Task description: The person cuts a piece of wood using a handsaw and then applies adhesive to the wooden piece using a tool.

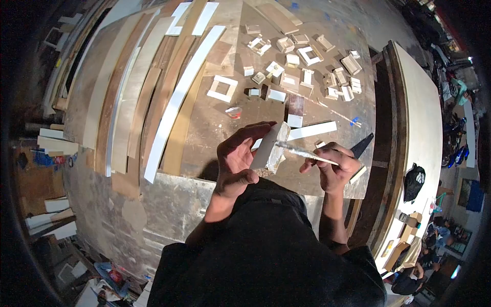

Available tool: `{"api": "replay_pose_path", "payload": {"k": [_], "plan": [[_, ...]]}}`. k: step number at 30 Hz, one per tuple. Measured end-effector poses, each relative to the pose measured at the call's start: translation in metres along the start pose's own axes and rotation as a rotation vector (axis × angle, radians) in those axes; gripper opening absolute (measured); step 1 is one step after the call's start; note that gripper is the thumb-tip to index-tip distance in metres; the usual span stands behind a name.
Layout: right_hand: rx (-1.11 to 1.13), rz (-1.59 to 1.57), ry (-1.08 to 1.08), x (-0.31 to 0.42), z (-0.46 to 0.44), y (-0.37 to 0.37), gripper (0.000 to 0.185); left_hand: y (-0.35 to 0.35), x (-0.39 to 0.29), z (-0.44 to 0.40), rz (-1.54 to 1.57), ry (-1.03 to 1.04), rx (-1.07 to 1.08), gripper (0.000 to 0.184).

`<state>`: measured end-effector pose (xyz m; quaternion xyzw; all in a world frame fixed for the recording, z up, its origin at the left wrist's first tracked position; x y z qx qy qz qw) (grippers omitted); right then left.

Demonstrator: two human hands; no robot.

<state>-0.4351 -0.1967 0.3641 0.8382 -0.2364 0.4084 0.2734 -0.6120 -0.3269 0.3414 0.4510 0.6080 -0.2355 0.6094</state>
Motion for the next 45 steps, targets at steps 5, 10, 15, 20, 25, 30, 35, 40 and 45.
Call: {"api": "replay_pose_path", "payload": {"k": [5,10,15,20,25,30,35,40,45], "plan": [[-0.002,-0.211,0.11,-0.01,0.004,-0.013,0.013,0.001,0.002,-0.001,0.009,-0.014,-0.022,0.106],[-0.198,-0.331,0.142,-0.008,-0.004,-0.01,0.027,0.004,0.0,-0.001,0.01,-0.023,-0.009,0.107],[0.002,0.148,-0.063,0.016,0.001,0.005,0.012,0.003,0.004,0.0,0.001,-0.011,-0.056,0.107],[0.07,0.304,-0.191,0.031,0.022,0.015,0.016,-0.001,0.0,-0.004,-0.027,0.007,-0.056,0.106],[-0.002,0.268,-0.182,0.028,0.002,0.021,0.018,0.003,-0.001,-0.005,-0.013,0.017,-0.033,0.107],[0.158,0.337,-0.263,0.037,0.014,0.023,0.014,-0.001,0.003,-0.006,-0.021,0.033,-0.024,0.105],[-0.054,0.325,-0.238,0.029,0.016,0.015,0.014,-0.001,0.002,-0.005,0.029,0.027,-0.029,0.104],[0.151,0.423,-0.279,0.037,0.004,0.034,0.02,0.0,0.002,-0.005,0.03,0.018,-0.037,0.104],[0.136,0.485,-0.284,0.042,0.018,0.023,0.031,-0.002,-0.001,-0.004,0.014,-0.006,-0.038,0.104]]}}
Point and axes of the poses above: each hand's wrist, its own z-axis away from the middle knuckle, its own y-axis out of the palm, x = y × z, the point moved 7 cm from there along -z, towards the middle knuckle, and after that the axes turned 15 degrees about -z, right-handed, at the moved point
